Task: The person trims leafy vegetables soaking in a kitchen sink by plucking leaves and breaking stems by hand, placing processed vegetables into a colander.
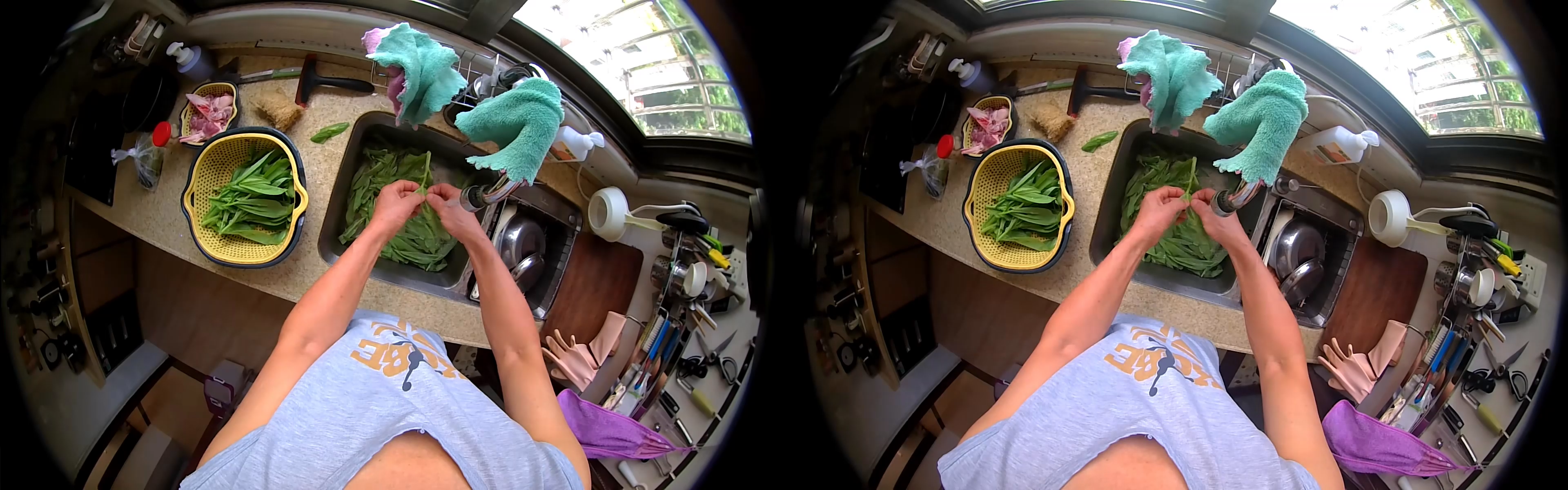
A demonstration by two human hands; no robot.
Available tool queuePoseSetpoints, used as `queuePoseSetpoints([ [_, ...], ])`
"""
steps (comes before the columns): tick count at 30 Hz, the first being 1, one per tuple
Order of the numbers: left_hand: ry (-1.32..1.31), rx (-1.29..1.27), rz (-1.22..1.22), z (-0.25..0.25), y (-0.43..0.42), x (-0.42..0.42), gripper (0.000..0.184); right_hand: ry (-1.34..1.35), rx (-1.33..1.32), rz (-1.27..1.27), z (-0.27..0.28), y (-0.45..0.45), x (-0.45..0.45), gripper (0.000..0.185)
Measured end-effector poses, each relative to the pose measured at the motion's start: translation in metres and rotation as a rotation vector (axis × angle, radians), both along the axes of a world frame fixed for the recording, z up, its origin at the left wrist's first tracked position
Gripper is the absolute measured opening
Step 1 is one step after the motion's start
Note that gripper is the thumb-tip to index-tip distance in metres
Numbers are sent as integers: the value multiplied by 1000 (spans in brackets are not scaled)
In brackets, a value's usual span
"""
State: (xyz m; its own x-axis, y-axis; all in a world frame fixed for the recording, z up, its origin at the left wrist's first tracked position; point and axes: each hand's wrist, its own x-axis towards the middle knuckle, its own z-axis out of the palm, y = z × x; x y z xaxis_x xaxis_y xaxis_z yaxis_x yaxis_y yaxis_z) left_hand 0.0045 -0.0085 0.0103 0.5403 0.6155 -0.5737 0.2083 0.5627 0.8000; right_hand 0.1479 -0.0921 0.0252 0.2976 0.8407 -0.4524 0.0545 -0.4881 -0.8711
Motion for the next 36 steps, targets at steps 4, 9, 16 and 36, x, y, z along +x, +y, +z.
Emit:
queuePoseSetpoints([
  [4, -143, -110, 75, -2, -3, -2, 31, 3, 0, -5, -2, -2, 4, 18],
  [9, -97, 7, 20, -6, -1, 0, 30, 46, -46, -24, -6, -1, 3, 18],
  [16, -34, 86, -20, 2, -3, 1, 29, 45, -53, -32, -2, -1, 3, 20],
  [36, -10, -47, 42, 3, 3, -3, 18, 351, -56, -158, 2, 2, 5, 17],
])
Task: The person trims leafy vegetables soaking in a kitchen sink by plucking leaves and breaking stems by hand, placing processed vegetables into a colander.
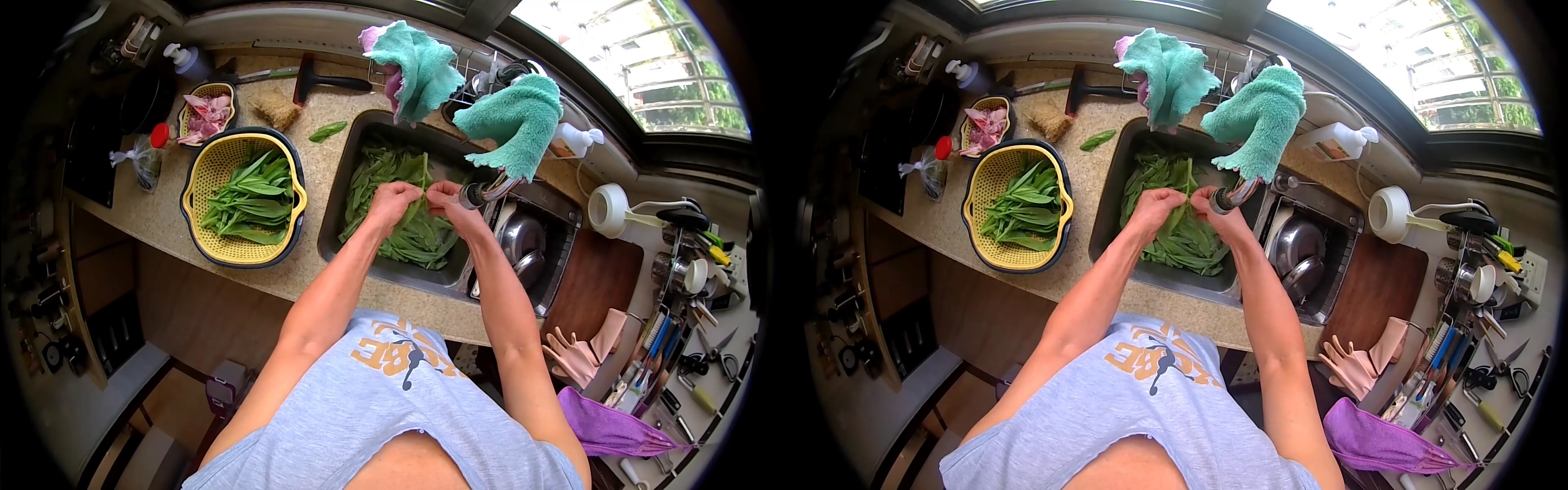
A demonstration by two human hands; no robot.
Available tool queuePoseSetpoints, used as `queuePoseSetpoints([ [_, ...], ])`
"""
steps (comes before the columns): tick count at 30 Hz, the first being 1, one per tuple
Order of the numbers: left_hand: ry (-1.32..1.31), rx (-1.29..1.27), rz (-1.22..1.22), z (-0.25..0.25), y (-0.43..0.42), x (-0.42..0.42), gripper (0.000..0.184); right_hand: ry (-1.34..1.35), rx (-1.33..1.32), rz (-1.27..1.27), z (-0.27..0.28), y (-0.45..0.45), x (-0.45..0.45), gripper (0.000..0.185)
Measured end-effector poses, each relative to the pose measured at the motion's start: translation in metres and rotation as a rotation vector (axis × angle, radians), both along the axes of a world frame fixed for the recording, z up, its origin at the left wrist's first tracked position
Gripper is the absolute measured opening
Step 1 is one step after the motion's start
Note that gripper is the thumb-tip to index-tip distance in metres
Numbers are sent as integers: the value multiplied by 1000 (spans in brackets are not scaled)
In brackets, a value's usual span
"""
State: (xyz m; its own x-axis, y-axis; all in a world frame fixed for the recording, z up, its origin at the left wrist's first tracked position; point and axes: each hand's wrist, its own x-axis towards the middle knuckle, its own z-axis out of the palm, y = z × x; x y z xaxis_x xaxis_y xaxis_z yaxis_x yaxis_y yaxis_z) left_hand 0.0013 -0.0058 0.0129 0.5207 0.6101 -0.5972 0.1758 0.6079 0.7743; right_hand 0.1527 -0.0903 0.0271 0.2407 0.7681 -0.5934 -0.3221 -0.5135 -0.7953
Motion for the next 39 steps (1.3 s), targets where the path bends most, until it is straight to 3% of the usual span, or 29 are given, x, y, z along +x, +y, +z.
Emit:
queuePoseSetpoints([
  [5, -13, -13, 20, -3, -2, 2, 18, 71, -20, -48, 4, 2, -1, 18],
  [7, 4, -5, 10, -6, 0, 2, 17, -148, 40, 119, 4, 0, -2, 21],
  [12, -55, 76, 9, 13, 0, 3, 16, -259, 135, 123, 0, 2, -8, 22],
  [18, -200, 167, 241, 31, 0, 1, 14, -370, 225, 46, -18, 8, -12, 15],
  [21, -59, 339, 142, 37, 8, -15, 17, -921, 207, 221, -49, -5, -10, 12],
  [22, 31, 444, 78, 40, 8, -18, 18, -913, 198, 215, -64, -14, -9, 12],
  [24, 60, 432, 66, 45, 9, -29, 20, -946, -64, 606, -96, -22, -14, 19],
  [25, 71, 535, 57, 46, 10, -33, 20, -773, -192, 773, -112, -31, -19, 26],
  [27, 85, 641, 48, 46, 10, -40, 19, -710, -145, 873, -149, -62, -45, 34],
  [29, 16, 594, 113, 43, 7, -46, 18, -614, -226, 691, -164, -91, -75, 42],
  [32, -9, 501, 192, 42, 4, -52, 16, -655, -334, 649, -129, -103, -95, 51],
  [34, -49, 426, 251, 53, 1, -53, 16, -732, -285, 571, -131, -105, -90, 43],
  [35, -91, 352, 308, 58, 0, -53, 17, -646, -346, 663, -135, -100, -81, 35],
  [37, -69, 385, 328, 63, 1, -56, 17, -558, -407, 750, -129, -93, -66, 27],
  [39, -47, 449, 368, 65, 5, -59, 18, -658, -408, 697, -123, -89, -50, 17],
])
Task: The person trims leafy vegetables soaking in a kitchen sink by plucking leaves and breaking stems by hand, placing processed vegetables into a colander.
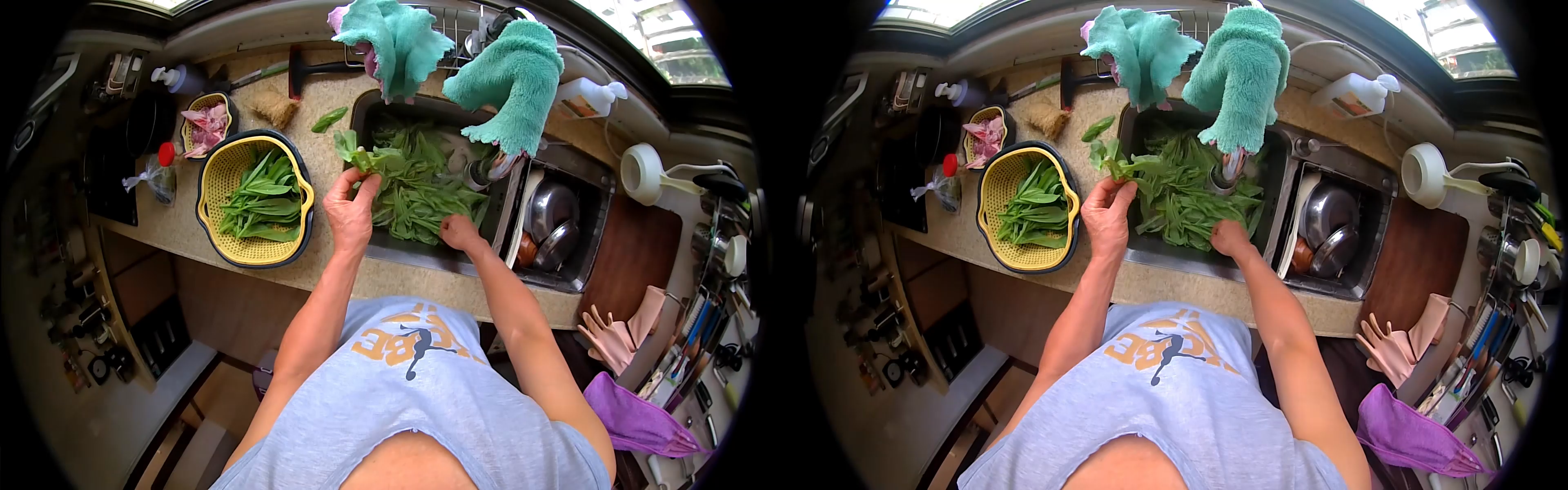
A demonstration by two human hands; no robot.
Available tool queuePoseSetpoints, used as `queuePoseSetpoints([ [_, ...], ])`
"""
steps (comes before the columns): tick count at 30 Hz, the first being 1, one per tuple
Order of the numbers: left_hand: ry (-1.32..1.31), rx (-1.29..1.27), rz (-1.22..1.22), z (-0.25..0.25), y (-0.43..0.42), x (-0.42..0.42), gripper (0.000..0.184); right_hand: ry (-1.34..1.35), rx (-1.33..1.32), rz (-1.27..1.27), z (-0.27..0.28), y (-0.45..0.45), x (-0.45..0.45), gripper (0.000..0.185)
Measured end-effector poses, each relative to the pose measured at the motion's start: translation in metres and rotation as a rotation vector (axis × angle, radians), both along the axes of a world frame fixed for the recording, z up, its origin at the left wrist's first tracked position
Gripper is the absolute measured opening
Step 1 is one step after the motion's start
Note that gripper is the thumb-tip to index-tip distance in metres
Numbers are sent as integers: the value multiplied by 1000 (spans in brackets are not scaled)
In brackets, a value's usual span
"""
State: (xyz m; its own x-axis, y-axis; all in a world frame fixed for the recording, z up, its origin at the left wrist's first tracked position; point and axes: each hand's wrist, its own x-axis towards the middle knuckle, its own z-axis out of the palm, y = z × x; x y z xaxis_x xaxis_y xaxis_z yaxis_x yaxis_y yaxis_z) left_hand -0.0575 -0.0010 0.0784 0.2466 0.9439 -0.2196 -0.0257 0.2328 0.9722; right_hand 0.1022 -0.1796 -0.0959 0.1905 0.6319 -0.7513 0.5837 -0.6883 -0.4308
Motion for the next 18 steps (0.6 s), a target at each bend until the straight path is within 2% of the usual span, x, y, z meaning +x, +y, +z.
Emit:
queuePoseSetpoints([
  [1, 1, 1, 7, 0, 2, -4, 18, 1, 1, 7, 2, 1, 5, 17],
  [3, 18, -20, 11, 0, 0, -6, 18, -189, -59, 187, 8, -1, 19, 19],
  [5, -8, -14, 24, 3, 2, -9, 18, -213, -3, 152, 3, 22, 21, 20],
  [7, -28, -15, 41, 8, 1, -12, 18, -31, 413, -98, 10, 55, 25, 21],
  [8, -54, -47, 61, 11, 0, -13, 17, -23, 416, -94, 14, 72, 23, 21],
  [10, -70, -75, 98, 14, 2, -15, 16, 395, 216, -663, 22, 106, 15, 24],
  [11, -62, -68, 109, 15, 2, -16, 16, 406, 217, -653, 18, 110, 12, 24],
  [13, -121, -107, 159, 23, 2, -16, 18, 112, 583, -262, -10, 109, 4, 26],
  [14, -109, -93, 174, 28, 2, -15, 19, 82, 677, -196, -24, 103, -8, 27],
  [15, -105, -88, 183, 30, 4, -18, 19, 90, 680, -189, -21, 99, -20, 27],
  [17, -169, -138, 220, 34, 5, -24, 15, -23, 577, 50, -13, 88, -40, 23],
  [18, -178, -125, 238, 40, 7, -28, 15, -19, 576, 54, -13, 85, -43, 23],
])
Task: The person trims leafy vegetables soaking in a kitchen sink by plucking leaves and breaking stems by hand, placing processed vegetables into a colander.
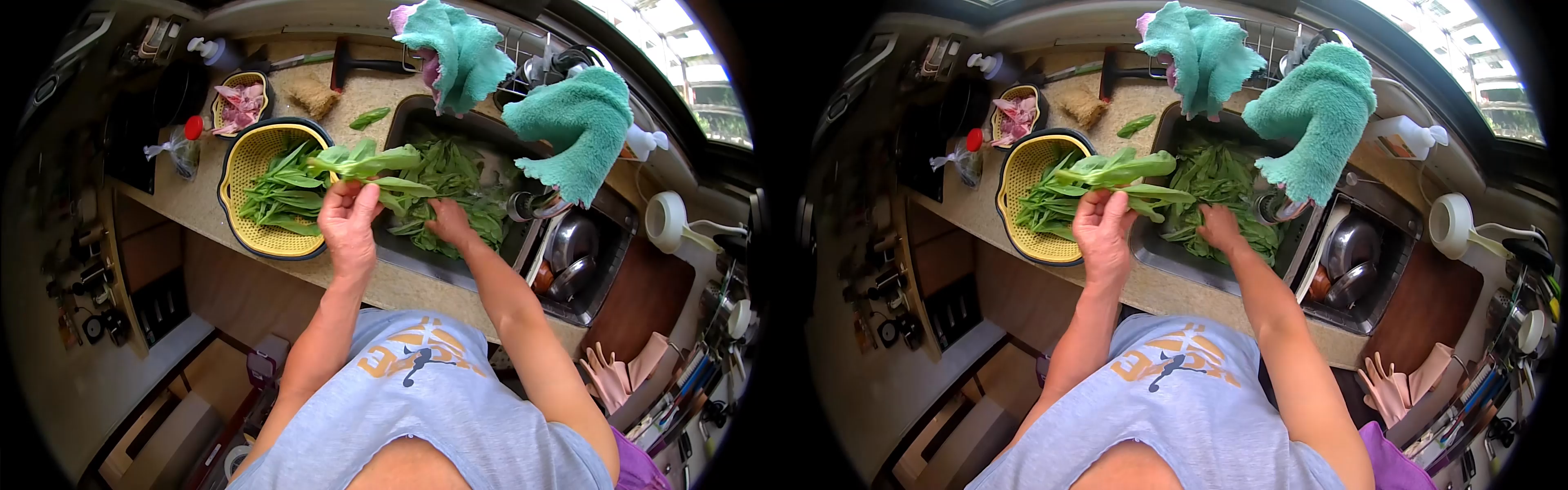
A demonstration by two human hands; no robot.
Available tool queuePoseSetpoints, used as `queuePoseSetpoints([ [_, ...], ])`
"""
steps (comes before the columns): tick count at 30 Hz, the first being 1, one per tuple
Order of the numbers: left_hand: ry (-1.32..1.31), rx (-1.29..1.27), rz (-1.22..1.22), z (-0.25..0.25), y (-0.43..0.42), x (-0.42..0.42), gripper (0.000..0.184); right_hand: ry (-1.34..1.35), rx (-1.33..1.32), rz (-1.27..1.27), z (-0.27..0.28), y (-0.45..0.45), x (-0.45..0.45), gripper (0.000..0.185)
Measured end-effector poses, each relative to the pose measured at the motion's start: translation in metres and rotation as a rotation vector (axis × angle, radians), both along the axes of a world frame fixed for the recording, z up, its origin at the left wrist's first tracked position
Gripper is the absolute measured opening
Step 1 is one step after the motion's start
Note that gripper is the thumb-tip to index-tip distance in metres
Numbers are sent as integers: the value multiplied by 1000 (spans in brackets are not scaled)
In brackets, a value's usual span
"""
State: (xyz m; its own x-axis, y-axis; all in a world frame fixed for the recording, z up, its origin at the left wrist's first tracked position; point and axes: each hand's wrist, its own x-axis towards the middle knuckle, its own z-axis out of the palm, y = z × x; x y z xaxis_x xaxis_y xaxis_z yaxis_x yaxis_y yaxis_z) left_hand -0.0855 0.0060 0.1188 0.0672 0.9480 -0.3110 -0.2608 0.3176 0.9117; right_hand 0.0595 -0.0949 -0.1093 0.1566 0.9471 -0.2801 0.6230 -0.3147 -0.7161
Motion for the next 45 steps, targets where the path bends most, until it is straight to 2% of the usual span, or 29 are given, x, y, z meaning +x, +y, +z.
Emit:
queuePoseSetpoints([
  [2, -35, 45, 80, 12, 10, -13, 14, -169, -249, 142, -12, -11, -1, 19],
  [3, -59, 58, 133, 17, 17, -22, 14, -172, -257, 147, -20, -15, 5, 19],
  [5, -109, 122, 181, 22, 35, -45, 13, 35, -279, -56, -37, -16, 25, 19],
  [6, -101, 104, 235, 21, 46, -59, 14, 31, -285, -54, -44, -16, 38, 19],
  [8, -83, 65, 310, 16, 64, -85, 15, 67, -139, -278, -53, -14, 63, 15],
  [9, -64, 32, 327, 11, 72, -97, 14, 67, -140, -278, -46, -8, 71, 15],
  [11, -4, -21, 372, -12, 84, -122, 24, 630, -310, -755, -19, 10, 88, 13],
  [12, -3, -23, 377, -22, 88, -130, 24, 629, -313, -751, -17, 15, 93, 13],
  [14, 309, -150, 341, -34, 93, -141, 28, 755, -246, -704, -15, 23, 103, 13],
  [15, 306, -153, 347, -35, 94, -144, 28, 751, -249, -699, -8, 26, 105, 13],
  [17, 1303, 120, 76, -32, 93, -151, 31, 498, -151, -423, 17, 39, 102, 17],
  [18, 1498, 178, 95, -14, 92, -139, 33, 497, -149, -414, 26, 45, 102, 17],
  [19, 1495, 175, 102, 1, 92, -130, 33, 431, -103, -346, 34, 48, 102, 19],
  [21, 1651, 193, 70, 20, 91, -115, 32, 360, -56, -281, 57, 51, 103, 20],
  [22, 1519, 377, 61, 21, 89, -103, 26, 301, -36, -247, 72, 50, 103, 22],
  [24, 1140, 534, -125, 12, 70, -53, 17, 234, -11, -207, 91, 51, 102, 24],
  [25, 924, 554, -263, 19, 52, -19, 16, 265, -2, -200, 97, 50, 103, 25],
  [27, 672, 502, -609, -17, 21, 28, 23, 281, 10, -197, 111, 47, 102, 26],
  [29, 525, 363, -613, -67, -5, 67, 26, 371, 55, -207, 125, 45, 101, 26],
  [30, 509, 370, -615, -70, -6, 73, 26, 433, 50, -221, 129, 42, 103, 28],
  [32, 397, 72, -754, -77, -11, 85, 30, 439, 64, -288, 129, 32, 107, 28],
  [33, 386, 80, -768, -87, -12, 89, 30, 463, 84, -350, 127, 28, 108, 29],
  [34, 289, -3, -711, -98, -13, 91, 29, 744, 56, -519, 130, 23, 106, 33],
  [36, 126, -151, -644, -107, -12, 93, 25, 631, 63, -493, 136, 12, 100, 35],
  [37, 125, -145, -653, -107, -11, 93, 25, 524, 56, -456, 140, 8, 99, 37],
  [40, 123, -191, -674, -115, -18, 94, 18, 625, 2, -488, 132, -6, 97, 38],
  [43, 280, -61, -619, -117, -22, 106, 14, 596, 25, -578, 120, -9, 95, 32],
  [45, 281, -57, -644, -131, -32, 121, 15, 586, 64, -617, 113, -14, 97, 28],
])
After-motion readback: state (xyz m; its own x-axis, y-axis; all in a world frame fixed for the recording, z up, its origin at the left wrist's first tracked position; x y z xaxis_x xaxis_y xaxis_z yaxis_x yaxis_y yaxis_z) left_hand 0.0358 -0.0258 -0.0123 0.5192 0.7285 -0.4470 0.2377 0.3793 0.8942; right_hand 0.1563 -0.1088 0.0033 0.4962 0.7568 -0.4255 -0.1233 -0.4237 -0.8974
